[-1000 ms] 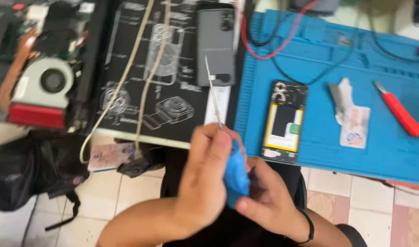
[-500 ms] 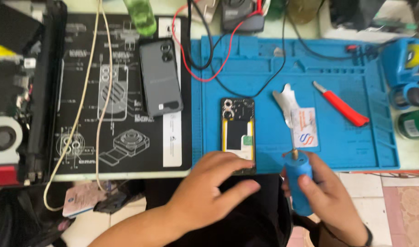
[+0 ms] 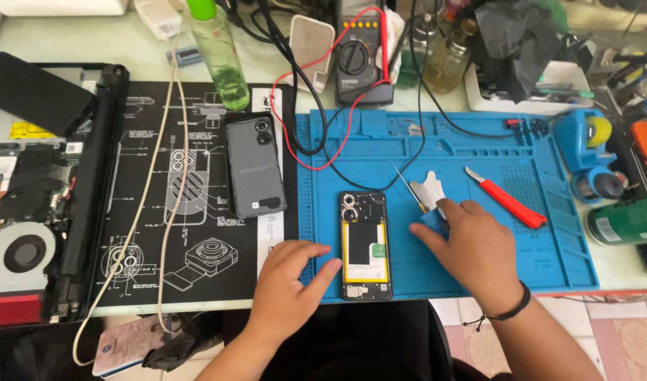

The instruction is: The person uses a blue electric screwdriver to remove screws from the back of a disassembled smartphone, then switches to a metal pick to pry and lift internal components near the battery. The phone remains open on a blue work mat throughout.

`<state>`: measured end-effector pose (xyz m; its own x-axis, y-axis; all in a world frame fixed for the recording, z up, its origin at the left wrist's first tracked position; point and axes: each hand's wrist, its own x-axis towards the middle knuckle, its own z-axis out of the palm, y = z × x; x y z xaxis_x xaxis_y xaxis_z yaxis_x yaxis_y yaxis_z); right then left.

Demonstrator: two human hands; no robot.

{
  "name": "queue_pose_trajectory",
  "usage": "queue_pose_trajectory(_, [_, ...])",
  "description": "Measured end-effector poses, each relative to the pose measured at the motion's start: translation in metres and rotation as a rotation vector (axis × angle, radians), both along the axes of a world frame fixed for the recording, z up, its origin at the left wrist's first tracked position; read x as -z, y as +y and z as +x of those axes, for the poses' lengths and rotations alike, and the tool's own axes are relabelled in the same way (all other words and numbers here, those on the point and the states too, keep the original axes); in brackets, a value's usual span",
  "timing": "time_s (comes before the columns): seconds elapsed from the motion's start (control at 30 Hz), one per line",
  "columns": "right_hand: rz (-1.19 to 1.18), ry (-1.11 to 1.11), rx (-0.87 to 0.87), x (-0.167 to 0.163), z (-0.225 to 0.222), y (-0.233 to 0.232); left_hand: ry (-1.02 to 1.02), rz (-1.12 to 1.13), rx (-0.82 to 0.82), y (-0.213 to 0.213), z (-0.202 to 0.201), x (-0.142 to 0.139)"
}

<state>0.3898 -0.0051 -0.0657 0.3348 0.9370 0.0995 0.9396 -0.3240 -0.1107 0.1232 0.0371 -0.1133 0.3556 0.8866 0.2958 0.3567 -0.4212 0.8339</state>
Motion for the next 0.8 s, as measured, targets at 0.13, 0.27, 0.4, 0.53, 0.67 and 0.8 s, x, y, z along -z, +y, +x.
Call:
queue_pose_trajectory(0.13, [0.241,0.132,-0.346,-0.016,0.021,0.05,0.039,0.074,0.002,-0.001,0.007,-0.001])
queue_pose_trajectory(0.27, [0.443,0.381,-0.497,-0.04,0.031,0.157,0.042,0.102,-0.003,-0.003,0.01,-0.002])
queue_pose_trajectory(0.4, [0.756,0.435,-0.46,-0.05,0.001,0.264,0.018,0.122,-0.016,-0.003,0.009,-0.004])
queue_pose_trajectory(0.53, [0.741,0.962,-0.432,-0.055,-0.019,0.302,0.003,0.127,-0.025,-0.001,0.01,-0.006])
queue_pose_trajectory(0.67, [0.629,1.178,-0.346,-0.053,-0.018,0.299,-0.018,0.138,-0.026,-0.003,0.011,-0.006])
queue_pose_trajectory(0.8, [0.599,1.274,-0.376,-0.055,-0.011,0.289,-0.017,0.112,-0.021,-0.004,0.012,-0.005])
